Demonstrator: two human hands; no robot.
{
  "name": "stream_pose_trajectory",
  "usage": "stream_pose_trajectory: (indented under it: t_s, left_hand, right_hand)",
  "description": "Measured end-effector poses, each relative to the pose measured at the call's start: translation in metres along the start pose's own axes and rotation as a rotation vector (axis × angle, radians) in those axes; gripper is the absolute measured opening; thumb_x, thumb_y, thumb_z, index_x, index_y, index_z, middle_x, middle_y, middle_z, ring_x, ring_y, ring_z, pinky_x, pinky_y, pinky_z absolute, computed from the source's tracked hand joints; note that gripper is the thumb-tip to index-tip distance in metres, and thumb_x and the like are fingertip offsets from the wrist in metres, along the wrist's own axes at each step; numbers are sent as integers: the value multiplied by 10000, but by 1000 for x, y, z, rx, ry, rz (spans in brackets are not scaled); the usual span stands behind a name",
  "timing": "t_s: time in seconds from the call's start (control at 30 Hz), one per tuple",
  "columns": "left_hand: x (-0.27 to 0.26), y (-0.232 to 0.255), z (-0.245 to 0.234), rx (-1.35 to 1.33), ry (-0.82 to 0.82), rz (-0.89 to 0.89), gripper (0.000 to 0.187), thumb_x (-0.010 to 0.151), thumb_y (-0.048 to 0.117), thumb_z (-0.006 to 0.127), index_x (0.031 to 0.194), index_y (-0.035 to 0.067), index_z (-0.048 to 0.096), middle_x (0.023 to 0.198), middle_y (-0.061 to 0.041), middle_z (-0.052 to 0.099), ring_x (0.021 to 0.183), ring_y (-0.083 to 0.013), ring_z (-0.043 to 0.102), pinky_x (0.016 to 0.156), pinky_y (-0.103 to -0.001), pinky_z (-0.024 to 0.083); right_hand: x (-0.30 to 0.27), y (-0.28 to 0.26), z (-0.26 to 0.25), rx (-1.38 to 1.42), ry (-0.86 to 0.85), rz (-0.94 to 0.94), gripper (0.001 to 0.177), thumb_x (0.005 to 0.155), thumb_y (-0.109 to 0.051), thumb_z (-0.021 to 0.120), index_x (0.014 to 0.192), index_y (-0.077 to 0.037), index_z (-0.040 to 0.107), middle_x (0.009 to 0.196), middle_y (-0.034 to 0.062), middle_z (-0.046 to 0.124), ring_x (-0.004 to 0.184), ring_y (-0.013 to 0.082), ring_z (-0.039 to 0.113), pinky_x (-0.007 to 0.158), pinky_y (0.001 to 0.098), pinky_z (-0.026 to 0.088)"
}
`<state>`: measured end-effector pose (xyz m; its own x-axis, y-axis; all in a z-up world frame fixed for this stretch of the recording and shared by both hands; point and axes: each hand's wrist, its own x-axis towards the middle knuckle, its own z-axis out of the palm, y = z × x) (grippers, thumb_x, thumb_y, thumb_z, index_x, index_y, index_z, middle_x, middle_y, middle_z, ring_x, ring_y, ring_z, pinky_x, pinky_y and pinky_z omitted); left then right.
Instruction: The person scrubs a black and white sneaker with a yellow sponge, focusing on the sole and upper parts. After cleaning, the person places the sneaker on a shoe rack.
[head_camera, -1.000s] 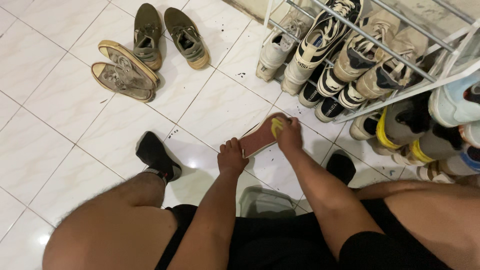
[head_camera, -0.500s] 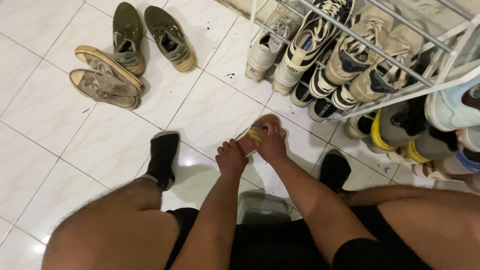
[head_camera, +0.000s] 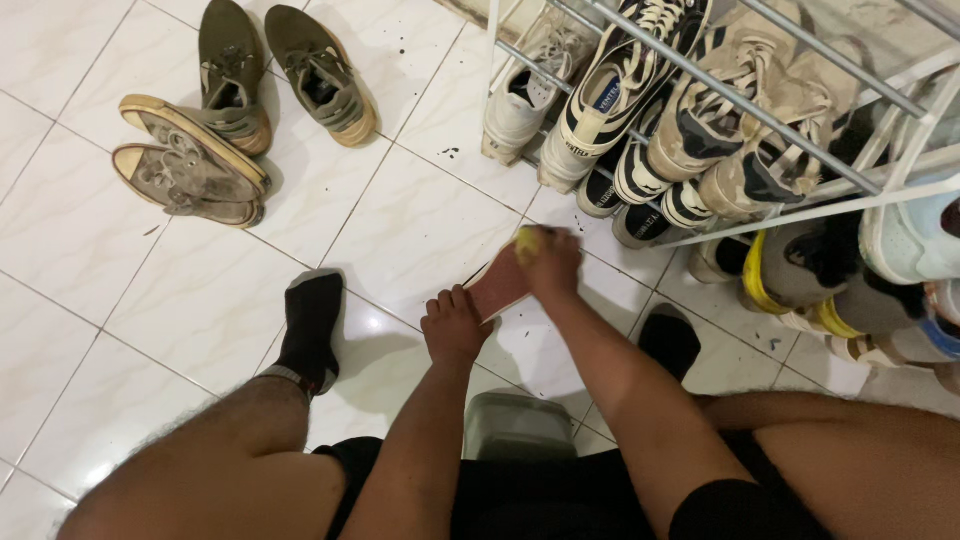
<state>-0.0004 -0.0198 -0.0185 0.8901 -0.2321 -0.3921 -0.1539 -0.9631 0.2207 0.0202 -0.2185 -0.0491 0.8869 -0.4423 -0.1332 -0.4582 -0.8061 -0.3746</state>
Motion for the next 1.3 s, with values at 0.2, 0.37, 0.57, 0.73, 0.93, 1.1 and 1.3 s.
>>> stream_pose_trajectory:
  t_s: [0.2, 0.37, 0.57, 0.73, 0.93, 1.1, 1.3]
  left_hand:
    - [0, -2, 2, -6, 11, 5, 797, 708, 526, 857, 1302, 147, 485, 1253, -71, 555, 1158, -292, 538, 867, -485, 498]
    - [0, -2, -1, -27, -21, 8, 851, 714, 560, 853, 1336, 132, 461, 1273, -89, 537, 1173, -305, 520, 882, -488, 491]
    - [-1, -3, 0, -5, -11, 14, 888, 721, 582, 850, 1355, 116, 439, 1281, -95, 538, 1172, -308, 524, 887, -484, 493]
    - [-1, -4, 3, 6, -23, 20, 861, 735, 548, 853, 1367, 121, 453, 1282, -88, 544, 1171, -302, 533, 869, -478, 499]
    - [1, -2, 1, -21, 0, 18, 879, 705, 521, 882, 1357, 115, 456, 1263, -91, 547, 1167, -310, 529, 871, -491, 489]
    - [-2, 0, -1, -8, -7, 9, 853, 717, 501, 873, 1366, 129, 463, 1282, -82, 552, 1165, -303, 537, 867, -483, 495]
    - [-2, -1, -3, -14, -25, 9, 859, 728, 542, 854, 1367, 130, 454, 1276, -89, 549, 1177, -307, 529, 873, -484, 494]
  right_hand:
    - [-31, -16, 14, 29, 33, -532, 346, 858, -253, 727, 1203, -240, 712, 1297, 91, 591, 1238, 331, 536, 1034, 549, 451]
    - [2, -3, 0, -39, 19, -83, 305, 934, -313, 713, 1230, -237, 701, 1351, 128, 541, 1239, 365, 504, 1009, 520, 451]
    - [6, 3, -9, 37, 6, -22, 395, 906, -331, 693, 1242, -124, 679, 1350, 168, 533, 1225, 377, 487, 1001, 515, 438]
    - [-37, -28, 3, -31, -16, -451, 296, 923, -292, 660, 1184, -161, 706, 1356, 104, 604, 1315, 312, 515, 1105, 500, 410]
    - [-34, -30, -14, 178, -95, -389, 666, 968, -395, 674, 1517, -71, 482, 1428, 160, 541, 1370, 329, 449, 1165, 557, 317]
    - [-36, -21, -13, 79, -37, -408, 674, 895, -378, 712, 1463, -84, 501, 1487, 116, 528, 1385, 320, 436, 1135, 622, 207]
    - [-33, -7, 5, 47, 72, -504, 563, 856, -284, 741, 1383, -161, 586, 1408, 103, 578, 1349, 362, 494, 1145, 523, 371]
